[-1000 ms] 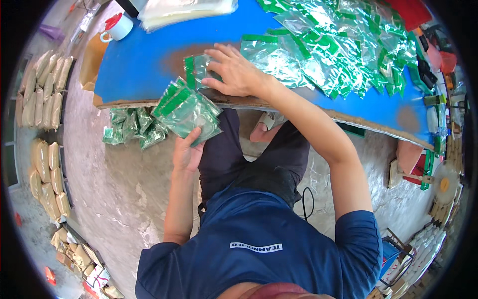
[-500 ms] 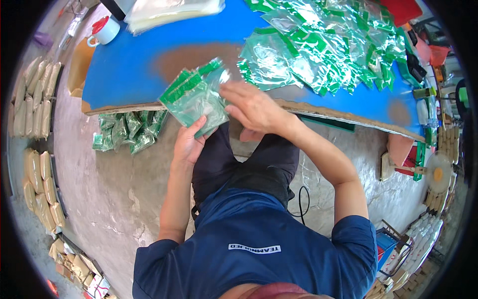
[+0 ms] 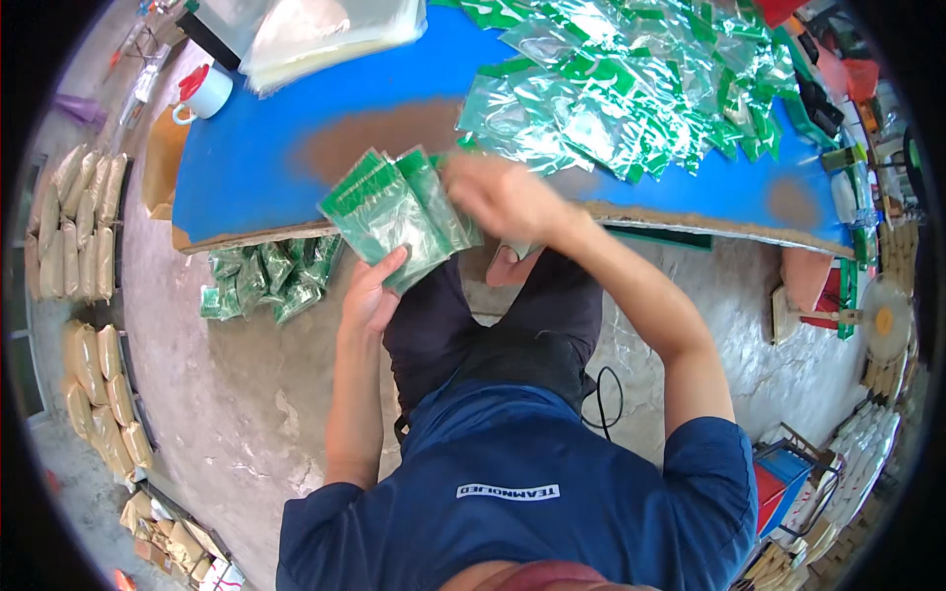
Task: The person is gathering small green plastic bags from a table, stacking them, and placing the stacks into larger clear plastic bags.
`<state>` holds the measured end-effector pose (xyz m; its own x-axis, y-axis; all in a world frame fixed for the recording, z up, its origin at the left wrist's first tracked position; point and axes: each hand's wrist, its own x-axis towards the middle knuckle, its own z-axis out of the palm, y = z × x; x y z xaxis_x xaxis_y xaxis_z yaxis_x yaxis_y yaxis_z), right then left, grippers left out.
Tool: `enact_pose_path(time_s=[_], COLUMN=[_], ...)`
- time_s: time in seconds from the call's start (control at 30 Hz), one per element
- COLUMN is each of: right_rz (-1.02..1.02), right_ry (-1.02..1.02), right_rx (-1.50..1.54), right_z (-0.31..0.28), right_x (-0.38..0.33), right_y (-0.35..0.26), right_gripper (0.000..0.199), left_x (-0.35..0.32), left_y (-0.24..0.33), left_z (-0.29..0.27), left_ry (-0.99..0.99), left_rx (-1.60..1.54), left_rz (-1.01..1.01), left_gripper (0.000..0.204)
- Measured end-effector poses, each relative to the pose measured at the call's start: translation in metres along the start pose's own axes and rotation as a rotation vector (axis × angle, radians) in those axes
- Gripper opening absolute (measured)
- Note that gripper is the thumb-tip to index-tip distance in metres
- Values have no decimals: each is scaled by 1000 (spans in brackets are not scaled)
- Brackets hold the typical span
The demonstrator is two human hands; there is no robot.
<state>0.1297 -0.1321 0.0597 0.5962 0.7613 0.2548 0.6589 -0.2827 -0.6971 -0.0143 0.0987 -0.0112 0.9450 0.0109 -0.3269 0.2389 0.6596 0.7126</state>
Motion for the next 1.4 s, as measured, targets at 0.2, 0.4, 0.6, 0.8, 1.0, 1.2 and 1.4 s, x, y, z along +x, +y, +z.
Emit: enact_pose_path(time_s=[0.2, 0.4, 0.6, 0.8, 1.0, 1.2, 1.4], right_rz=[159, -34, 108, 260, 312, 131, 579], right_ry=[174, 87, 46, 152, 626, 258, -215], right_rx=[-739, -155, -550, -352, -608, -365, 408], right_z=[10, -13, -19, 3, -40, 1, -28], right_x=[-13, -20, -22, -26, -53, -82, -56], right_y=[18, 4, 7, 10, 25, 9, -8], right_gripper=[54, 42, 47, 38, 48, 47, 43], left_x=[-1, -1, -25, -13, -2, -1, 10], left_y=[6, -12, -18, -34, -42, -42, -36], left_z=[12, 8, -4, 42, 42, 36, 40], left_ry=[-22, 79, -164, -67, -7, -101, -155], left_rx=[-327, -191, -410, -279, -165, -198, -64], left_rz=[-68, -2, -150, -65, -29, -81, -134], left_gripper=[48, 46, 58, 58, 55, 56, 56])
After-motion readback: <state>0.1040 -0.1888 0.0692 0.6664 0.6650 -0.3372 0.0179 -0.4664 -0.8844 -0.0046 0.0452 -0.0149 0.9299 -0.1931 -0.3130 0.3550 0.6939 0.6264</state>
